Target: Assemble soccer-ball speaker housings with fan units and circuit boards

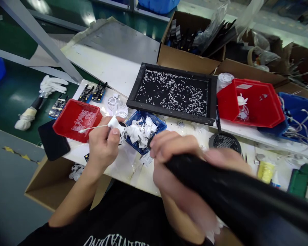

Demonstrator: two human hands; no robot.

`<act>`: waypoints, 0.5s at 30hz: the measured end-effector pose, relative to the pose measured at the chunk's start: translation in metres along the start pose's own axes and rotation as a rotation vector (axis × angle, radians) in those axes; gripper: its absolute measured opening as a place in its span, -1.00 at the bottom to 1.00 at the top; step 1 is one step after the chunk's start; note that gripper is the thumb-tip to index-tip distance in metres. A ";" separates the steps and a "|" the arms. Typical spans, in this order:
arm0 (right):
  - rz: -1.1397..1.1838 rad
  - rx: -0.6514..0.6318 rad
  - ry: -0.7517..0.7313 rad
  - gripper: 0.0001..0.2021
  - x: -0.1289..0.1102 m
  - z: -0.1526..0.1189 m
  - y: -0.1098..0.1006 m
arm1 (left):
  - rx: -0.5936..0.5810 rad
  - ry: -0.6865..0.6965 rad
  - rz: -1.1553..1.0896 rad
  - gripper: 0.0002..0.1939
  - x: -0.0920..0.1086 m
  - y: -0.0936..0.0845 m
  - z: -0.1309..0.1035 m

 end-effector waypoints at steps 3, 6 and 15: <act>0.110 0.312 -0.264 -0.62 0.022 0.005 0.001 | -0.041 -0.036 0.033 -0.67 -0.007 -0.003 0.001; 0.148 0.407 -0.305 -0.60 0.045 0.004 0.007 | -0.139 -0.129 0.015 -0.64 -0.015 0.006 -0.001; 0.238 0.389 -0.195 -0.61 0.057 0.002 0.014 | -0.294 -0.333 -0.041 -0.60 -0.019 0.019 -0.014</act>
Point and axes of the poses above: each hand's wrist, its own z-axis towards the middle knuckle, its own y-axis out of the palm, x = y × z, the point moved 9 cm from there along z, towards the middle knuckle, and after that the axes turned 3 degrees about -z, right-handed, at the moved point
